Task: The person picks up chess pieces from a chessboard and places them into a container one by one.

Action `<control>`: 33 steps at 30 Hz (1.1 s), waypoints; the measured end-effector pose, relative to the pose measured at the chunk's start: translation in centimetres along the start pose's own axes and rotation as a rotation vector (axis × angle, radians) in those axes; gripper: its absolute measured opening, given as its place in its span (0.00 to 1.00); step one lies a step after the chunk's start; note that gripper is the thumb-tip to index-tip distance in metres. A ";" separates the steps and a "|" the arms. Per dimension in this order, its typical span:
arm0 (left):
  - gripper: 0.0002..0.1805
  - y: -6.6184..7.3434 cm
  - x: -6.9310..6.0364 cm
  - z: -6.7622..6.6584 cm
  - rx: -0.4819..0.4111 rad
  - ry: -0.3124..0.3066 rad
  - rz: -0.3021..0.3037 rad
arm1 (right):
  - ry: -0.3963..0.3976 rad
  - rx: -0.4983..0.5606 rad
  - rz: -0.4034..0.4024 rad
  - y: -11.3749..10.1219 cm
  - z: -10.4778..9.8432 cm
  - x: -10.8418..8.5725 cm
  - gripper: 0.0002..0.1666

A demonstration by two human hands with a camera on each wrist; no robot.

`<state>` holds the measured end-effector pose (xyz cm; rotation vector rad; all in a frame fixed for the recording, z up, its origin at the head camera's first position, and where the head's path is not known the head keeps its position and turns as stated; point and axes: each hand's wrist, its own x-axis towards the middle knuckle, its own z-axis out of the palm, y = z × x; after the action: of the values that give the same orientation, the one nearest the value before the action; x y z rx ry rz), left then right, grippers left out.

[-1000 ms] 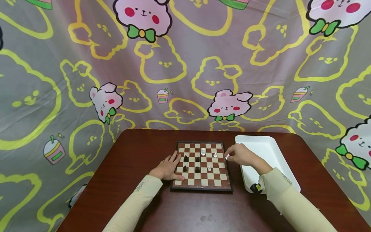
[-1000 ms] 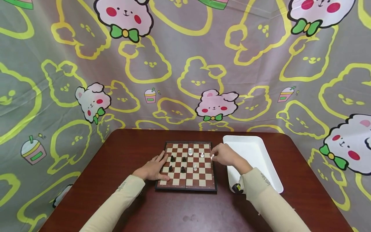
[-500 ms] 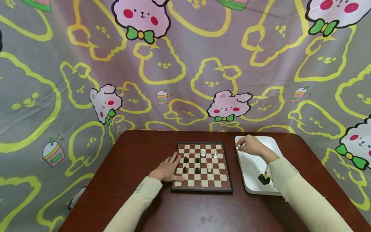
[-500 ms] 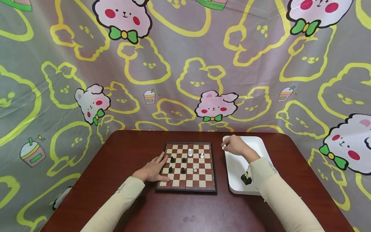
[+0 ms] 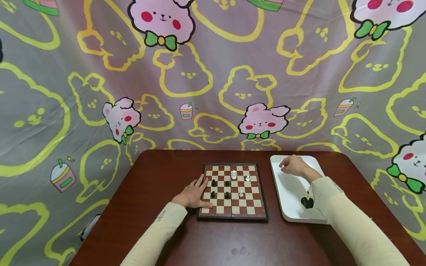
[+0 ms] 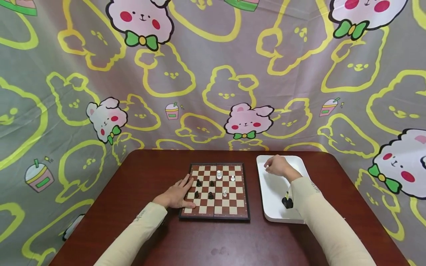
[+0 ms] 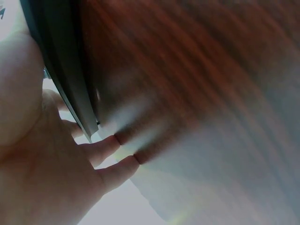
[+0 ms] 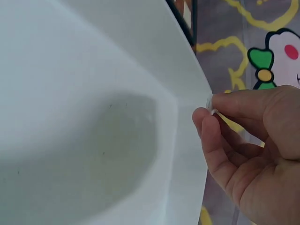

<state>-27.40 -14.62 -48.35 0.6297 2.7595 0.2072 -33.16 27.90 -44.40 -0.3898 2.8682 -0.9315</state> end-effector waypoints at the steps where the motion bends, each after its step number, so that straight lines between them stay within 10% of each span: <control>1: 0.61 0.0 0.0 0.0 0.001 -0.003 -0.003 | 0.003 0.001 0.007 0.1 0.0 0.0 0.07; 19: 0.61 0.0 0.0 0.1 -0.001 -0.009 -0.010 | 0.109 -0.105 -0.068 -1.6 -0.9 0.1 0.13; 33: 0.61 0.0 0.0 0.1 0.003 0.000 -0.001 | -0.182 -0.008 -0.092 -7.5 3.7 1.6 0.13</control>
<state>-27.37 -14.59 -48.40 0.6294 2.7602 0.2022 -32.46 19.49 -42.99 -0.5806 2.7100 -0.8507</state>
